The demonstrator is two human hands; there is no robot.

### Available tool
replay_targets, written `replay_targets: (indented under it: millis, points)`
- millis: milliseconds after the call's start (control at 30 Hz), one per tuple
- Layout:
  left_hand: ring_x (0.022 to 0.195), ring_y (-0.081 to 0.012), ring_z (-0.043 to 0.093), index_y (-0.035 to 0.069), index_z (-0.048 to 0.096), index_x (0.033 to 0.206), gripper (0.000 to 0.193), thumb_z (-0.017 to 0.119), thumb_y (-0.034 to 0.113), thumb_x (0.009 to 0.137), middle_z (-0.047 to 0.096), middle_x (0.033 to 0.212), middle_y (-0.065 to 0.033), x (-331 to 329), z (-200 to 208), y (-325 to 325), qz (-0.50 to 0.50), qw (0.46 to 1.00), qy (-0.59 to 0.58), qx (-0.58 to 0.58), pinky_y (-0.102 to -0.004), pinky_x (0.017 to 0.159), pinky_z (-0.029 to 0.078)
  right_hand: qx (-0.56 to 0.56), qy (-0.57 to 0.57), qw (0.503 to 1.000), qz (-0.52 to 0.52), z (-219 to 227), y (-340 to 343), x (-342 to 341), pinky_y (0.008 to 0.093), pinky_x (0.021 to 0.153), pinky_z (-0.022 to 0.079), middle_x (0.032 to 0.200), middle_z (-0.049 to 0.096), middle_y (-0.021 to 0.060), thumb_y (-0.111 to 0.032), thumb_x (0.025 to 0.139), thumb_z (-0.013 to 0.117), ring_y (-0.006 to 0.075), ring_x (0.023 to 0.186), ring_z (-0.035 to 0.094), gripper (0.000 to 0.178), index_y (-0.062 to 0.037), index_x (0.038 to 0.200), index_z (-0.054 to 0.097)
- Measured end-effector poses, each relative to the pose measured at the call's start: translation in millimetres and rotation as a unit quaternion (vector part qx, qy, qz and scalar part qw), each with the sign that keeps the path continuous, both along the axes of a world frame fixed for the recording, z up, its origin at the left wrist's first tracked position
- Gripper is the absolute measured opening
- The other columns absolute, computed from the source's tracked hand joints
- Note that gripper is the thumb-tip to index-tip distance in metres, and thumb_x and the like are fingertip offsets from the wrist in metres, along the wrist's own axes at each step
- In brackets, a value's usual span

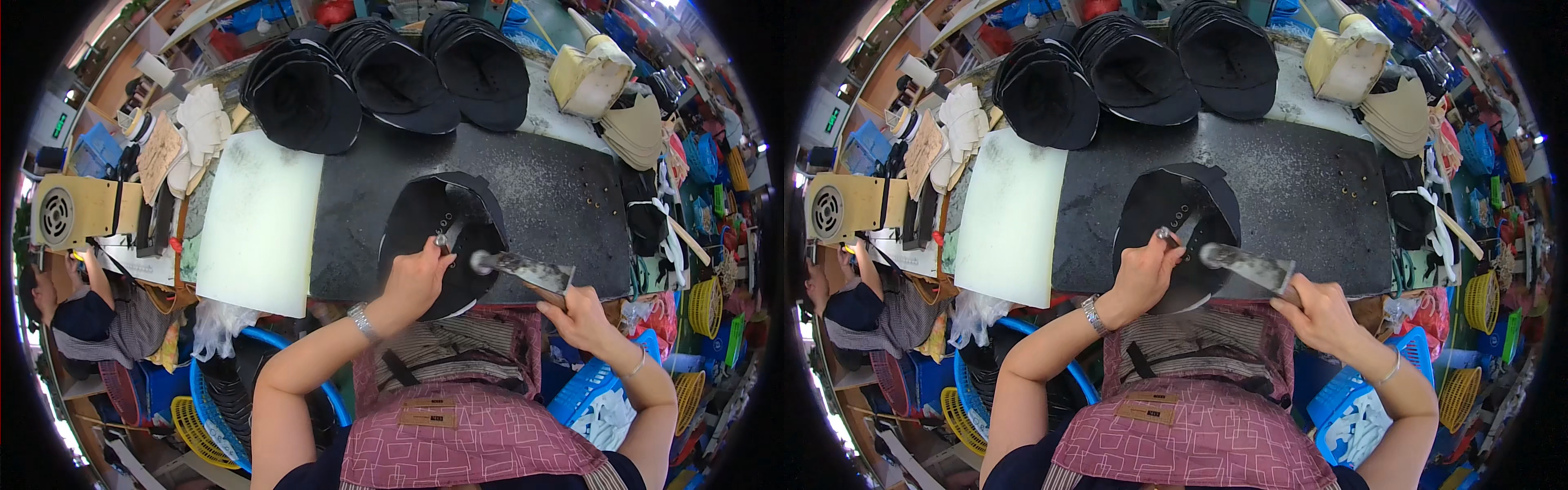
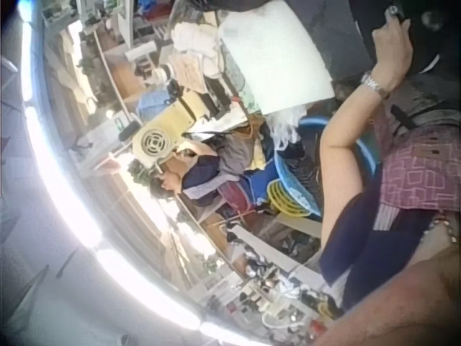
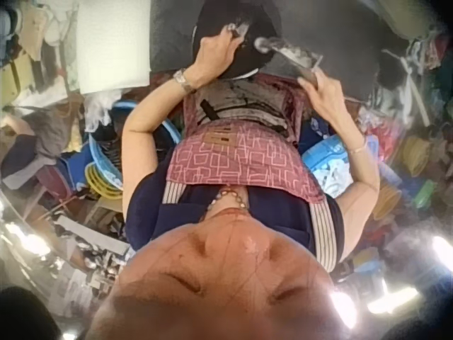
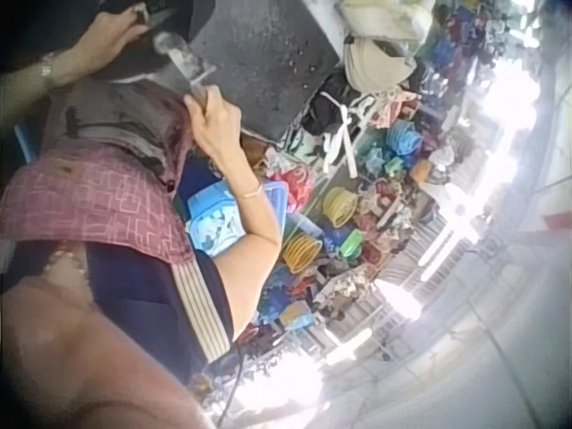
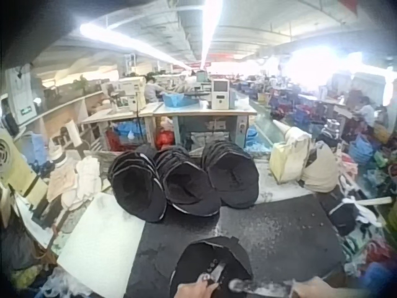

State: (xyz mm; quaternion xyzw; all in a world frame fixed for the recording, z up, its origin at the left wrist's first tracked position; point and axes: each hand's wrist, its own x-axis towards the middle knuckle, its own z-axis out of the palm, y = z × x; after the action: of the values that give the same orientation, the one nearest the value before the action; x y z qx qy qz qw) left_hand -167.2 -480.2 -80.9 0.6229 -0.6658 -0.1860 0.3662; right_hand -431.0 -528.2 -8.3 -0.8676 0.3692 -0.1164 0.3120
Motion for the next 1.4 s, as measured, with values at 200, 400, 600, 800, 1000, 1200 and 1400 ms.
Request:
replay_targets:
  millis: [200,400,600,800,1000,1200,1400]
  points:
    - [0.068,-0.0152,0.066,-0.001,0.051,0.093,0.012,0.050,0.010,0.091,0.064,0.073,-0.0106,-4,1,-5,0.079,0.943,0.316,0.072,-0.0249,0.062,0.053,-0.021,0.030,0.999,-0.016,-14,6,-25,0.0400,0.051,0.041,0.057,0.052,0.0179,-0.019,0.080,0.064,0.0364,0.055,0.055,0.026,0.0012,0.093,0.054]
    - [0.067,-0.0160,0.066,-0.002,0.052,0.093,0.013,0.053,0.010,0.089,0.065,0.073,-0.0112,-15,0,-7,0.105,0.960,0.246,0.076,-0.0252,0.060,0.053,0.004,0.030,0.999,-0.034,-9,-4,-23,0.0372,0.058,0.043,0.065,0.056,0.0155,-0.019,0.079,0.063,0.0330,0.060,0.056,0.027,0.0016,0.095,0.058]
    - [0.063,-0.0208,0.066,-0.001,0.052,0.093,0.012,0.056,0.008,0.086,0.064,0.070,-0.0129,-17,-2,-4,0.045,0.999,-0.004,-0.030,-0.0281,0.053,0.052,0.159,-0.467,0.869,0.028,67,-4,33,0.0306,0.054,0.042,0.072,0.056,0.0076,-0.029,0.087,0.056,0.0194,0.057,0.054,0.023,-0.0085,0.076,0.056]
    - [0.062,-0.0198,0.066,-0.001,0.050,0.094,0.011,0.054,0.008,0.087,0.063,0.070,-0.0126,-13,-6,-20,0.079,0.990,0.111,0.041,-0.0279,0.054,0.052,0.050,0.051,0.997,-0.039,-2,-20,2,0.0412,0.054,0.044,0.062,0.054,0.0210,-0.020,0.082,0.060,0.0384,0.061,0.058,0.024,0.0017,0.089,0.054]
    - [0.064,-0.0163,0.066,-0.002,0.053,0.089,0.011,0.054,0.008,0.088,0.064,0.071,-0.0111,-18,-7,-20,0.117,0.967,0.219,0.053,-0.0257,0.056,0.052,-0.025,-0.034,0.999,-0.007,26,-28,4,0.0375,0.053,0.043,0.064,0.057,0.0163,-0.018,0.082,0.061,0.0328,0.055,0.057,0.029,0.0023,0.102,0.055]
    - [0.055,-0.0289,0.062,-0.002,0.051,0.088,0.014,0.056,0.012,0.086,0.061,0.064,-0.0135,-15,-9,-20,0.065,0.996,0.048,-0.049,-0.0368,0.046,0.047,0.039,-0.532,0.846,0.014,76,-20,40,0.0255,0.051,0.039,0.059,0.043,0.0039,-0.013,0.085,0.049,0.0140,0.050,0.043,0.019,-0.0050,0.068,0.048]
    - [0.059,-0.0226,0.065,0.000,0.051,0.090,0.010,0.054,0.009,0.087,0.061,0.064,-0.0147,-15,-4,-30,0.049,0.996,0.067,0.036,-0.0293,0.051,0.051,0.053,0.066,0.996,-0.026,11,-19,-3,0.0427,0.053,0.042,0.062,0.054,0.0219,-0.019,0.080,0.061,0.0383,0.062,0.058,0.023,0.0009,0.088,0.052]
